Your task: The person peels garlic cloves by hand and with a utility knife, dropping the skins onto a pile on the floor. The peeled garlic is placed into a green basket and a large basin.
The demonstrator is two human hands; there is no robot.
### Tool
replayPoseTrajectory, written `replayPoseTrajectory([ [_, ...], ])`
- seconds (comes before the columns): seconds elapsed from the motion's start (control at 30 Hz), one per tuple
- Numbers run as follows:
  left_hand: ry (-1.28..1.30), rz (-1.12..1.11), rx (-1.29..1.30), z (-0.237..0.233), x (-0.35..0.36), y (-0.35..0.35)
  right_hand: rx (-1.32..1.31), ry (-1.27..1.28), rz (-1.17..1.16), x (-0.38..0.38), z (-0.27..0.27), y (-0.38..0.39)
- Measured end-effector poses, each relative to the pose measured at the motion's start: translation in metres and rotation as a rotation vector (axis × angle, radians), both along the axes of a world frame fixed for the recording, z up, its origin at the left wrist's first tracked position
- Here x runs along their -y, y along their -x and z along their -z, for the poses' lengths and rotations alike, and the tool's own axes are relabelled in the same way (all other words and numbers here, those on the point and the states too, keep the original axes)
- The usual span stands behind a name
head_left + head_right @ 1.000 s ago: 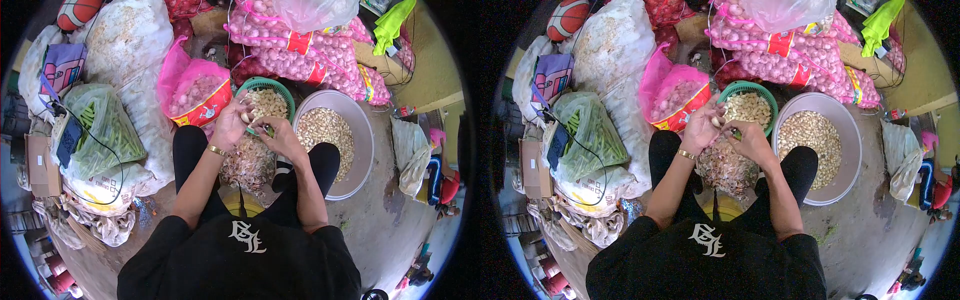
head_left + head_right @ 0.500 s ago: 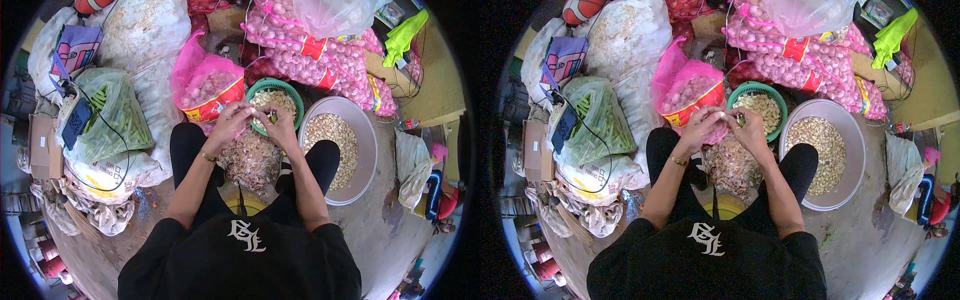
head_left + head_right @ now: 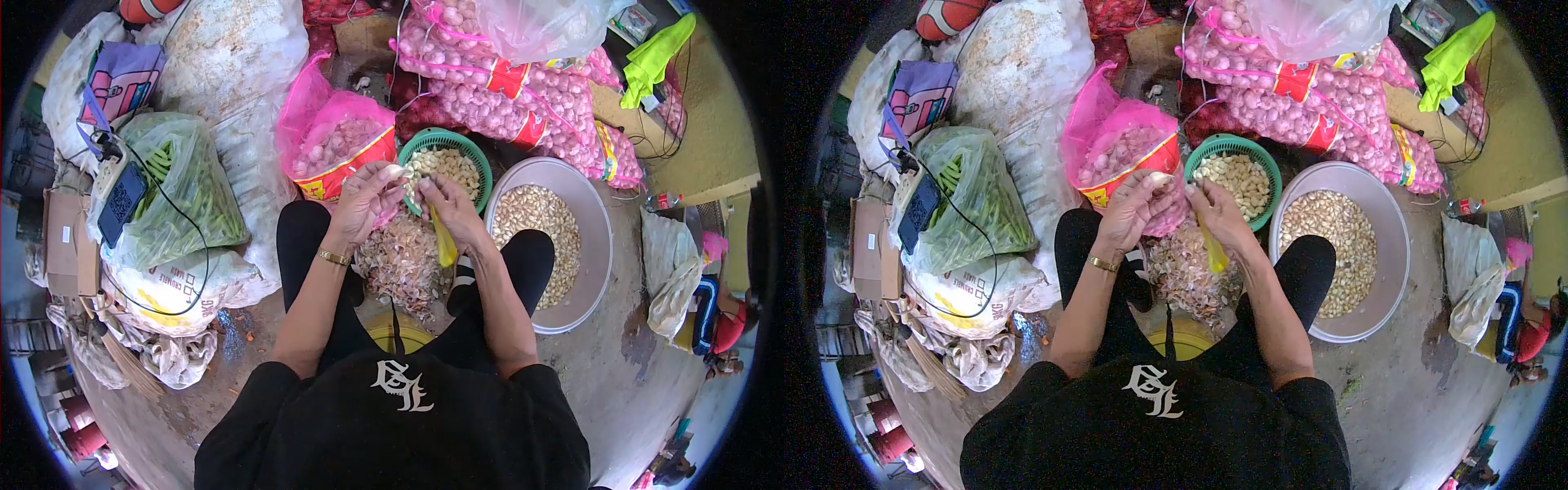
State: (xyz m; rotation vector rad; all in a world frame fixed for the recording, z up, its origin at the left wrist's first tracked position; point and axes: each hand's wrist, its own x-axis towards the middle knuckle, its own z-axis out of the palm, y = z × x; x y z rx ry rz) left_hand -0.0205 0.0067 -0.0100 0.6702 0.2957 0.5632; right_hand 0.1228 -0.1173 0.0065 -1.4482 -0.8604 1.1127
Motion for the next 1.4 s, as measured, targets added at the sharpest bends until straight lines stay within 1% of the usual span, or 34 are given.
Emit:
replayPoseTrajectory([
  [0.07, 0.014, 0.000, 0.021, 0.013, -0.001, -0.004, -0.068, -0.182, 0.088, -0.004, -0.006, 0.002],
  [0.2, 0.011, -0.001, 0.010, 0.014, 0.005, -0.010, -0.007, -0.138, 0.095, -0.005, 0.004, 0.005],
  [0.27, -0.032, -0.031, 0.015, 0.014, 0.007, -0.012, 0.121, -0.188, 0.174, -0.007, 0.006, 0.010],
  [0.3, -0.032, -0.029, 0.013, 0.014, 0.007, -0.014, 0.120, -0.189, 0.176, -0.007, 0.009, 0.009],
  [0.37, -0.086, -0.006, 0.029, 0.015, 0.009, -0.016, 0.301, -0.144, 0.171, -0.008, 0.014, 0.005],
  [0.4, -0.087, -0.003, 0.028, 0.015, 0.009, -0.017, 0.300, -0.144, 0.173, -0.007, 0.013, 0.004],
  [0.47, -0.156, -0.011, -0.062, 0.014, 0.012, -0.017, 0.269, -0.086, 0.143, -0.005, 0.010, 0.003],
  [0.6, -0.143, -0.055, -0.071, 0.007, 0.015, -0.019, 0.267, -0.052, 0.119, -0.004, 0.006, 0.002],
  [0.67, -0.271, -0.069, -0.187, 0.007, 0.013, -0.016, 0.092, 0.014, 0.066, -0.001, -0.008, 0.003],
  [0.7, -0.271, -0.068, -0.187, 0.004, 0.014, -0.016, 0.092, 0.015, 0.067, 0.000, -0.014, 0.004],
  [0.77, -0.415, -0.112, -0.187, 0.000, 0.015, -0.015, -0.062, 0.167, 0.041, 0.001, -0.027, 0.005],
  [0.8, -0.415, -0.112, -0.188, 0.000, 0.015, -0.014, -0.063, 0.167, 0.041, 0.002, -0.031, 0.007],
  [0.87, -0.582, -0.143, -0.189, 0.002, 0.014, -0.013, -0.008, 0.081, 0.035, 0.001, -0.037, 0.009],
  [0.97, -0.601, -0.156, -0.204, 0.002, 0.016, -0.013, 0.041, 0.075, 0.042, -0.001, -0.033, 0.008],
  [1.0, -0.600, -0.156, -0.205, 0.002, 0.017, -0.014, 0.041, 0.076, 0.041, -0.003, -0.025, 0.008],
  [1.07, -0.518, -0.163, -0.272, 0.002, 0.019, -0.016, 0.456, -0.152, 0.137, -0.009, -0.005, 0.007],
  [1.1, -0.517, -0.163, -0.272, 0.005, 0.020, -0.018, 0.456, -0.152, 0.137, -0.011, -0.002, 0.006],
  [1.17, -0.498, -0.216, -0.204, 0.011, 0.022, -0.022, 0.762, -0.172, 0.186, -0.012, 0.001, 0.003],
  [1.2, -0.498, -0.216, -0.202, 0.005, 0.024, -0.022, 0.764, -0.172, 0.187, -0.011, -0.001, 0.002],
  [1.27, -0.331, -0.141, -0.141, -0.009, 0.028, -0.021, 0.646, -0.233, 0.193, -0.011, -0.008, 0.001],
  [1.3, -0.329, -0.143, -0.142, -0.006, 0.025, -0.019, 0.646, -0.233, 0.191, -0.011, -0.008, 0.000],
  [1.37, -0.221, -0.011, -0.112, 0.003, 0.017, -0.012, 0.679, -0.268, 0.170, -0.011, -0.006, -0.001],
  [1.4, -0.221, -0.011, -0.112, -0.003, 0.018, -0.012, 0.679, -0.268, 0.170, -0.011, -0.007, 0.000],
])
